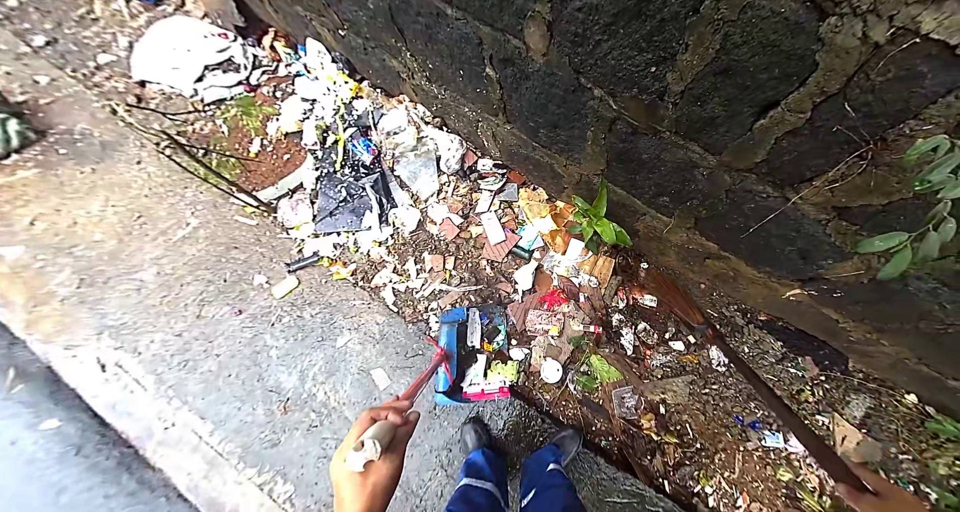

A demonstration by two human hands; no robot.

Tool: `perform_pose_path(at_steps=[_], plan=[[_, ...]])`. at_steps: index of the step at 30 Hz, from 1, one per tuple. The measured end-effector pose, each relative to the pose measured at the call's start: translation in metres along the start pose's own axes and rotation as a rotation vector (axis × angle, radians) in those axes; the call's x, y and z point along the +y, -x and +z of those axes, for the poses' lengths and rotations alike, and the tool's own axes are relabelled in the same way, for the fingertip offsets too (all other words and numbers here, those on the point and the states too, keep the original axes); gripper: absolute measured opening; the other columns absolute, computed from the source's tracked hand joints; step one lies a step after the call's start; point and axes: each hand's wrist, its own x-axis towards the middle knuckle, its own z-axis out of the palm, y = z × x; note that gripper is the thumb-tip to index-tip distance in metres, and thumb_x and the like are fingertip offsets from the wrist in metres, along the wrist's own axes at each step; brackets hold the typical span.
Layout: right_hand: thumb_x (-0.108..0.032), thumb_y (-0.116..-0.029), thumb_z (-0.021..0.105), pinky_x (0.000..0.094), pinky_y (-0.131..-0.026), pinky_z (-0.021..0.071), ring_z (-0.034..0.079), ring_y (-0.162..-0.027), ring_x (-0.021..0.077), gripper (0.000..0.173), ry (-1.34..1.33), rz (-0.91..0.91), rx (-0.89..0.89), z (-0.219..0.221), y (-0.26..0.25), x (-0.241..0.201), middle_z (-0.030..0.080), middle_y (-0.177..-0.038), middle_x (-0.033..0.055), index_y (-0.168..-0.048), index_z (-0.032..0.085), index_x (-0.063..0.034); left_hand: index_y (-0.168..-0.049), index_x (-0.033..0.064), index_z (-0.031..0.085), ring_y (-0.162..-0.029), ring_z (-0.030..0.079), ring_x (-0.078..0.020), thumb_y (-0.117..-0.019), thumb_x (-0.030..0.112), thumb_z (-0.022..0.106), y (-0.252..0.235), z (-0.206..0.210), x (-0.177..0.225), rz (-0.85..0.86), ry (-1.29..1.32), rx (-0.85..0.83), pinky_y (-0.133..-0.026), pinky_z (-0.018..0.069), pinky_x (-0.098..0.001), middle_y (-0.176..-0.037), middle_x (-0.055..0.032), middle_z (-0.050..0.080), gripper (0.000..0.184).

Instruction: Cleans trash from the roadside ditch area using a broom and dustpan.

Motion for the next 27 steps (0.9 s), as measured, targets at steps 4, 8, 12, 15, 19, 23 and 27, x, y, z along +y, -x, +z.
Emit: perform_pose_path(at_steps=[4, 8, 12, 15, 19, 23, 27], plan=[[-0.026, -0.1041, 0.054, 0.0706, -0.101, 0.0448, 0.059, -0.129, 0.0468, 0.043, 0.221, 0.115, 0.053, 0.052, -0.062, -0.058, 0.063, -0.138, 0.0262, -0.145, 0.059, -0.0137, -0.085, 0.0007, 0.056, -0.105, 0.067, -0.0067, -0.0784, 0.004, 0.068, 0.002, -0.001, 0.006, -0.035, -0.016, -0.024, -0.097, 0.0549, -0.0273, -0.098, -0.0036, 0.07, 0.014], [-0.026, -0.1045, 0.053, 0.0643, -0.104, 0.0475, 0.059, -0.131, 0.0425, 0.055, 0.505, -0.002, -0.051, 0.074, -0.04, -0.098, 0.06, -0.144, 0.0215, -0.159, 0.044, -0.0225, -0.084, 0.0001, 0.056, -0.106, 0.067, -0.0091, -0.0779, 0.006, 0.068, 0.0, 0.001, 0.006, -0.033, -0.05, -0.012, -0.099, 0.054, -0.0299, -0.097, -0.0052, 0.07, 0.015], [-0.028, -0.1019, 0.062, 0.0723, -0.105, 0.042, 0.058, -0.129, 0.051, 0.057, 0.433, -0.1, -0.061, 0.0, 0.009, -0.039, 0.062, -0.14, 0.0258, -0.157, 0.049, -0.0244, -0.086, -0.0047, 0.055, -0.107, 0.067, -0.012, -0.0786, 0.004, 0.067, -0.002, 0.002, 0.01, -0.05, -0.078, -0.026, -0.098, 0.0539, -0.0309, -0.1, -0.0115, 0.069, 0.017], [-0.026, -0.1013, 0.063, 0.0737, -0.107, 0.0387, 0.055, -0.132, 0.0522, 0.057, 0.353, -0.066, -0.041, -0.028, 0.027, -0.016, 0.06, -0.143, 0.027, -0.157, 0.049, -0.0241, -0.085, -0.0055, 0.056, -0.104, 0.067, -0.0132, -0.0787, 0.004, 0.068, -0.006, 0.004, 0.01, -0.067, -0.088, -0.03, -0.095, 0.0544, -0.0314, -0.101, -0.013, 0.069, 0.017], [-0.024, -0.1034, 0.056, 0.0716, -0.099, 0.0466, 0.06, -0.126, 0.0501, 0.051, 0.341, 0.015, 0.035, 0.033, -0.005, -0.055, 0.064, -0.137, 0.0267, -0.154, 0.051, -0.0217, -0.085, -0.0031, 0.056, -0.1, 0.068, -0.0108, -0.0789, 0.002, 0.068, -0.008, 0.008, 0.012, -0.073, -0.068, -0.027, -0.091, 0.0561, -0.0301, -0.099, -0.0104, 0.069, 0.014], [-0.025, -0.1045, 0.052, 0.0658, -0.1, 0.0492, 0.062, -0.126, 0.0442, 0.049, 0.403, -0.041, -0.067, 0.104, -0.015, -0.105, 0.065, -0.137, 0.0225, -0.153, 0.051, -0.0203, -0.085, -0.0033, 0.059, -0.1, 0.069, -0.0138, -0.079, 0.004, 0.068, -0.004, 0.012, 0.012, -0.042, -0.088, -0.039, -0.091, 0.0567, -0.0331, -0.099, -0.0116, 0.071, 0.014], [-0.028, -0.1059, 0.055, 0.0688, -0.106, 0.0436, 0.058, -0.13, 0.048, 0.055, 0.301, -0.11, -0.165, 0.078, 0.033, -0.06, 0.061, -0.142, 0.0248, -0.16, 0.043, -0.0211, -0.086, -0.0023, 0.059, -0.1, 0.069, -0.0124, -0.0797, 0.004, 0.068, -0.006, 0.002, 0.009, -0.042, -0.074, -0.058, -0.09, 0.057, -0.0317, -0.098, -0.0098, 0.07, 0.013]])
